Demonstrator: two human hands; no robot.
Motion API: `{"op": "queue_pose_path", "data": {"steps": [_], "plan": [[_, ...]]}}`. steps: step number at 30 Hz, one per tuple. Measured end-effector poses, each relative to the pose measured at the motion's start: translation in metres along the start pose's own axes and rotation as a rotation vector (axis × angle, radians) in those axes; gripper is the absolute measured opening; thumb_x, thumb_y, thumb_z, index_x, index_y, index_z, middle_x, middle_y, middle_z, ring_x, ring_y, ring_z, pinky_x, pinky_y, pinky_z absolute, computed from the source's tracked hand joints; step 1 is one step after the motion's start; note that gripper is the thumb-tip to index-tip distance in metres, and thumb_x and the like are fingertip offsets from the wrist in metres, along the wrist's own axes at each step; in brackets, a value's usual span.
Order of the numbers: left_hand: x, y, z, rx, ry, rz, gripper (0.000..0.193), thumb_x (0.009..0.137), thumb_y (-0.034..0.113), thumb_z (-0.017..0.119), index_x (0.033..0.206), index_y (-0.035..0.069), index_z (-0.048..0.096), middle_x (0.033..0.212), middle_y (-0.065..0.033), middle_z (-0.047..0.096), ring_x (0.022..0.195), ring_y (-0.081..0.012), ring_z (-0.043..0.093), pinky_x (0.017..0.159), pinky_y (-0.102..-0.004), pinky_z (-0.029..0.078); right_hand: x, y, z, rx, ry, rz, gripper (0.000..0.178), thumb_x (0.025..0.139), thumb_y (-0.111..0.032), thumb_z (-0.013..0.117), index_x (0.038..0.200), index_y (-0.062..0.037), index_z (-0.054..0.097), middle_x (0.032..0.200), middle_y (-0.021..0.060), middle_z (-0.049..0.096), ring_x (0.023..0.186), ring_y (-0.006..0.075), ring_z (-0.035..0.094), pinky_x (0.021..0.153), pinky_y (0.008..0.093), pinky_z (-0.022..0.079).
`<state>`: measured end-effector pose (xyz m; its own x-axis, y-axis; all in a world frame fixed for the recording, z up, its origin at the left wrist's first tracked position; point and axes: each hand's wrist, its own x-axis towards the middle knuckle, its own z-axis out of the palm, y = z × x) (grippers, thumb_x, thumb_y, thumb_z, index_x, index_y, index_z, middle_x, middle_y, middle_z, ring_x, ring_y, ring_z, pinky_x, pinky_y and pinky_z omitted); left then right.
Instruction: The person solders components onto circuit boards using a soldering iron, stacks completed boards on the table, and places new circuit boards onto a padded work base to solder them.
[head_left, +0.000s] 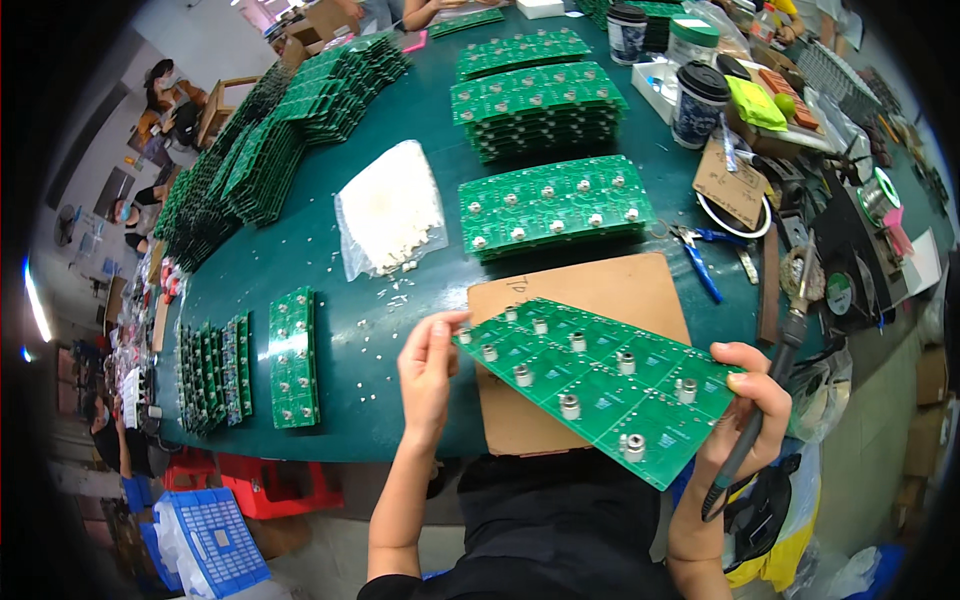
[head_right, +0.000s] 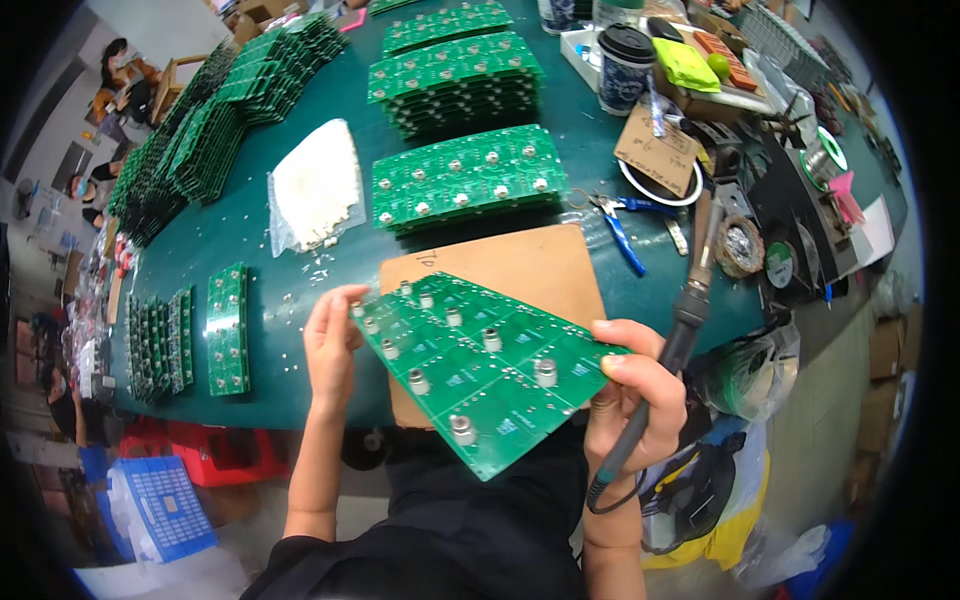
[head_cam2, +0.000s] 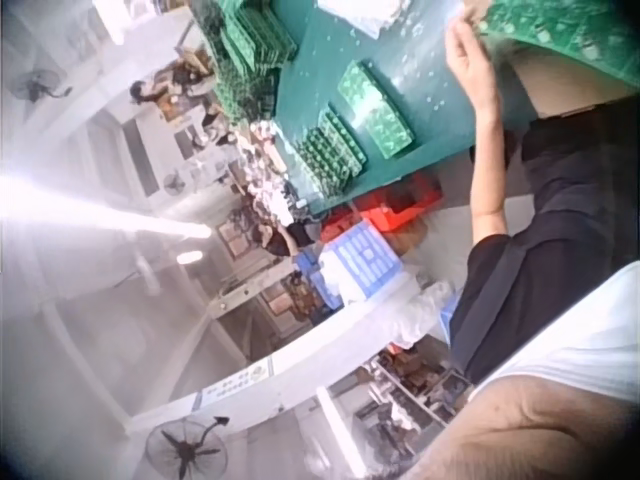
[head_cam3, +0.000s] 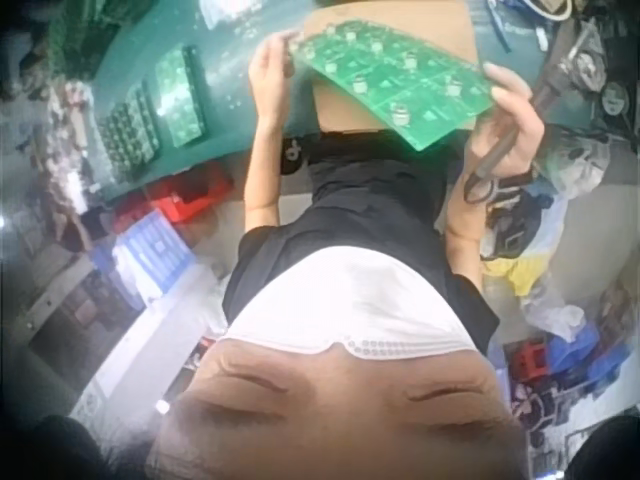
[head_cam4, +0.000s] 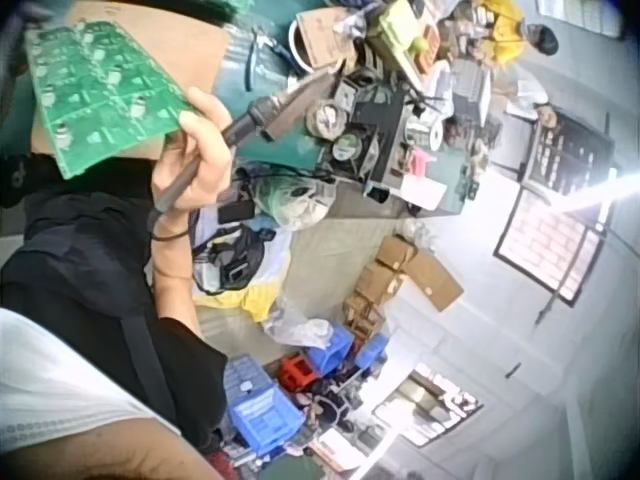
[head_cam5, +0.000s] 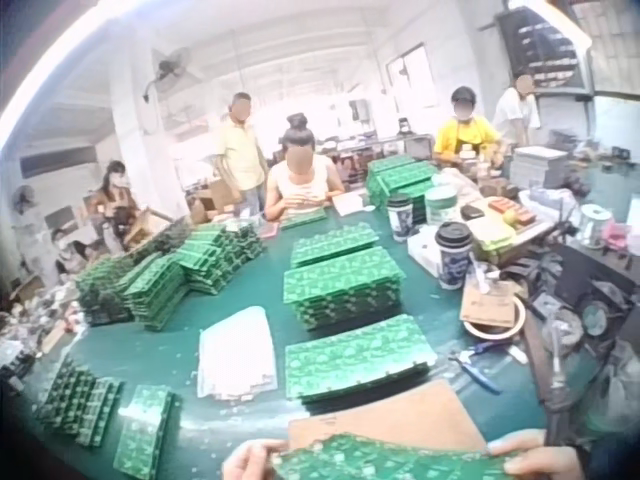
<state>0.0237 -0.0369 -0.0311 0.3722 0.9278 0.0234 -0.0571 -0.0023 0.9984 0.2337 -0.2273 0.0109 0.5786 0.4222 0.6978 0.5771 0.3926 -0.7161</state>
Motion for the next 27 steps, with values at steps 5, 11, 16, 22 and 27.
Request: {"op": "queue_pose_path", "data": {"steps": [5,11,16,22,27], "plan": [[0.012,-0.004,-0.030,0.181,-0.114,0.309,0.052,0.067,0.005,0.060,0.119,0.004,0.058,0.105,-0.0040,0.057,0.078,-0.0070,0.042,0.067,-0.0221,0.035,0.002,-0.002,0.003,0.006,-0.013,-0.004,0.020,0.095,-0.011,0.064,0.107,-0.0015,0.052,0.107,0.0270,0.064,0.090,0.0247,0.064,0.075,0.0293,0.053],[0.030,0.048,-0.012,0.792,-0.497,0.803,0.057,0.063,0.007,0.069,0.119,0.008,0.061,0.121,-0.0091,0.065,0.103,-0.0226,0.060,0.077,-0.0294,0.039,0.001,-0.002,0.003,-0.022,-0.033,-0.016,0.021,0.094,-0.013,0.065,0.106,-0.0021,0.053,0.107,0.0264,0.064,0.090,0.0251,0.065,0.076,0.0298,0.053],[0.040,0.040,0.001,0.735,-0.583,0.861,0.055,0.065,0.006,0.075,0.118,0.011,0.063,0.115,-0.0041,0.069,0.097,-0.0194,0.063,0.077,-0.0302,0.038,-0.002,-0.004,0.005,-0.007,-0.021,0.016,0.022,0.094,-0.014,0.064,0.108,-0.0022,0.050,0.109,0.0267,0.062,0.095,0.0263,0.064,0.081,0.0310,0.053],[0.038,0.031,0.004,0.664,-0.598,0.885,0.047,0.068,0.008,0.077,0.113,0.012,0.067,0.113,-0.0021,0.071,0.096,-0.0150,0.064,0.075,-0.0300,0.036,-0.002,-0.006,0.003,-0.015,-0.034,0.010,0.022,0.094,-0.012,0.064,0.108,-0.0017,0.051,0.110,0.0272,0.062,0.096,0.0266,0.064,0.082,0.0317,0.053],[0.046,0.024,0.012,0.673,-0.621,0.895,0.043,0.070,0.008,0.077,0.111,0.010,0.069,0.114,-0.0032,0.071,0.099,-0.0144,0.065,0.076,-0.0301,0.036,0.007,0.003,0.007,-0.018,-0.003,-0.035,0.020,0.088,-0.003,0.069,0.104,-0.0013,0.056,0.105,0.0250,0.066,0.091,0.0274,0.066,0.079,0.0322,0.054]]}}
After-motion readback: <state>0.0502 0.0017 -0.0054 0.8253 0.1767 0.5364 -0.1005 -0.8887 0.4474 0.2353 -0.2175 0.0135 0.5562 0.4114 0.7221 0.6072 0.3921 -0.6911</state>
